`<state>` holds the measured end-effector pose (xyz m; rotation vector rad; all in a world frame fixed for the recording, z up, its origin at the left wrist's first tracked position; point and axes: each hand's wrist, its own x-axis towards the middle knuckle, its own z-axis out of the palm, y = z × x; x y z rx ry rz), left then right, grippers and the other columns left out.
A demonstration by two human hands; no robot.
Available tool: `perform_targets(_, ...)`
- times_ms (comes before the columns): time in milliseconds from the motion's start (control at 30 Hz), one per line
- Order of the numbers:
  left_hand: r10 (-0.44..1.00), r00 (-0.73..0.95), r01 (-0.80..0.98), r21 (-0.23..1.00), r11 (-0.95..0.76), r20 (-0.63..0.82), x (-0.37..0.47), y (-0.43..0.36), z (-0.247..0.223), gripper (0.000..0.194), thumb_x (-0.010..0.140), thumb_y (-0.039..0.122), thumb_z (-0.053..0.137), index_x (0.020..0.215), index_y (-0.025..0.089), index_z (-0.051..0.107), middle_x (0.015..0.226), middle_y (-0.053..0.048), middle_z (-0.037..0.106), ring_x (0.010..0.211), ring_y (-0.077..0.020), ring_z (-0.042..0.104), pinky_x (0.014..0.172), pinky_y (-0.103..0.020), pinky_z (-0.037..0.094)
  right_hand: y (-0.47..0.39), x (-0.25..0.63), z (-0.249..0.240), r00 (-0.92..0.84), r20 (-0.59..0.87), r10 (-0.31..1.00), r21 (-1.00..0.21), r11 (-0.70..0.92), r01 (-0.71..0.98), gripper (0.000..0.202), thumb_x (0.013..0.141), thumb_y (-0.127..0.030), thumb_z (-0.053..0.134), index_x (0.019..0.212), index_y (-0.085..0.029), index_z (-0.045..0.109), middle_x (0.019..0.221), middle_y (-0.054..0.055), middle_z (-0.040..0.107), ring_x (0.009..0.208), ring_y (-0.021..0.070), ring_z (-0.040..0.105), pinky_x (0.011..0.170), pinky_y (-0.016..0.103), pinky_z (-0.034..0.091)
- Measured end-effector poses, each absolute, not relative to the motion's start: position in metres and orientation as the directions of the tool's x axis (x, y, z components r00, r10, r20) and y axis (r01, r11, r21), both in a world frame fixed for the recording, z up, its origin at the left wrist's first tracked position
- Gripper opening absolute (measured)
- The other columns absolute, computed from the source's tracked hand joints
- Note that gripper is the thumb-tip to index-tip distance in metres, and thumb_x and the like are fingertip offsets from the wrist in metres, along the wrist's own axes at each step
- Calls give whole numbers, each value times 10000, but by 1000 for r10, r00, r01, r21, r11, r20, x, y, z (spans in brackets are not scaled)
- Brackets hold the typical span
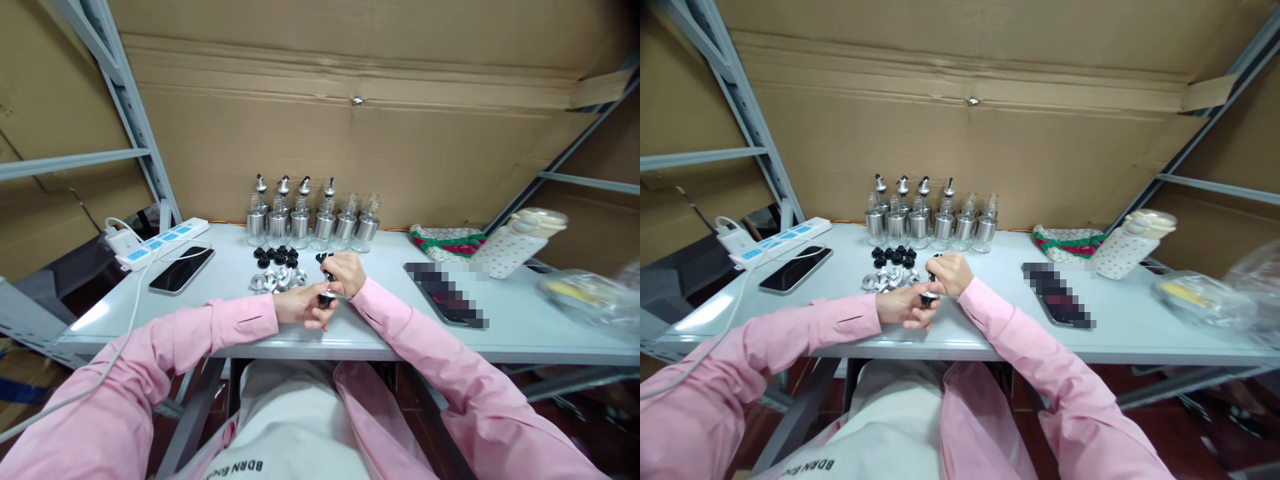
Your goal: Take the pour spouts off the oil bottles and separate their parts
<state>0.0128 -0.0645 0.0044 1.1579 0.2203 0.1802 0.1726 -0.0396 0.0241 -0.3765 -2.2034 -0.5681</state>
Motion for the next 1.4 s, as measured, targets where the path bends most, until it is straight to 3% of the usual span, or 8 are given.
perform_targets(167, 200, 977, -6, 921, 389, -78, 11, -60, 0, 486, 741, 654, 499, 790, 173, 445, 479, 104, 313, 408, -65, 373, 663, -292, 435, -39, 173, 23, -647, 758, 80, 285, 852, 440, 639, 919, -518, 7, 627, -182, 465, 493, 3, 433, 445, 130, 306, 496, 265, 258)
perform_targets(467, 159, 981, 38, 904, 425, -116, 11, -58, 0, 410, 695, 545, 606, 722, 167, 450, 466, 97, 341, 436, -75, 401, 642, -287, 415, -39, 170, 23, -712, 700, 55, 369, 825, 427, 638, 927, -505, 24, 585, -183, 456, 482, 5, 442, 436, 119, 334, 498, 262, 271)
perform_targets(533, 193, 973, 37, 911, 410, -127, 12, -60, -2, 345, 716, 468, 610, 698, 166, 443, 466, 95, 360, 424, -70, 403, 646, -297, 423, -40, 170, 22, -674, 731, 108, 308, 829, 467, 645, 928, -494, 12, 557, -189, 442, 462, 3, 428, 422, 116, 337, 489, 265, 270)
perform_targets(700, 353, 934, -80, 923, 376, -63, 14, -63, -4, 286, 695, 301, 647, 659, 167, 397, 488, 107, 384, 379, -50, 419, 659, -311, 454, -43, 173, 25, -301, 891, 340, -73, 763, 643, 581, 959, -349, 42, 541, -193, 413, 444, 5, 422, 411, 106, 392, 481, 248, 287)
perform_targets(967, 326, 940, -48, 908, 416, -100, 12, -65, 1, 225, 685, 272, 618, 688, 160, 423, 500, 78, 487, 437, -92, 527, 714, -326, 459, -22, 183, 30, -228, 742, 630, -219, 549, 806, 462, 916, -480, 267, 575, -197, 400, 438, -38, 363, 405, 91, 343, 470, 220, 255)
perform_targets(1200, 332, 938, -50, 905, 423, -104, 12, -65, -1, 257, 698, 304, 630, 712, 159, 418, 541, 67, 511, 483, -98, 550, 752, -344, 449, -3, 203, 27, -189, 659, 728, -325, 502, 801, 166, 819, -292, 506, 727, -164, 555, 566, -10, 536, 522, 111, 470, 545, 210, 339)
perform_targets(1400, 326, 939, -43, 902, 429, -110, 11, -65, 0, 273, 684, 310, 642, 717, 157, 419, 552, 61, 515, 498, -102, 557, 767, -350, 439, 8, 225, 26, -161, 499, 852, -307, 347, 886, 60, 726, -149, 585, 735, -147, 644, 663, 29, 636, 624, 140, 560, 633, 233, 398)
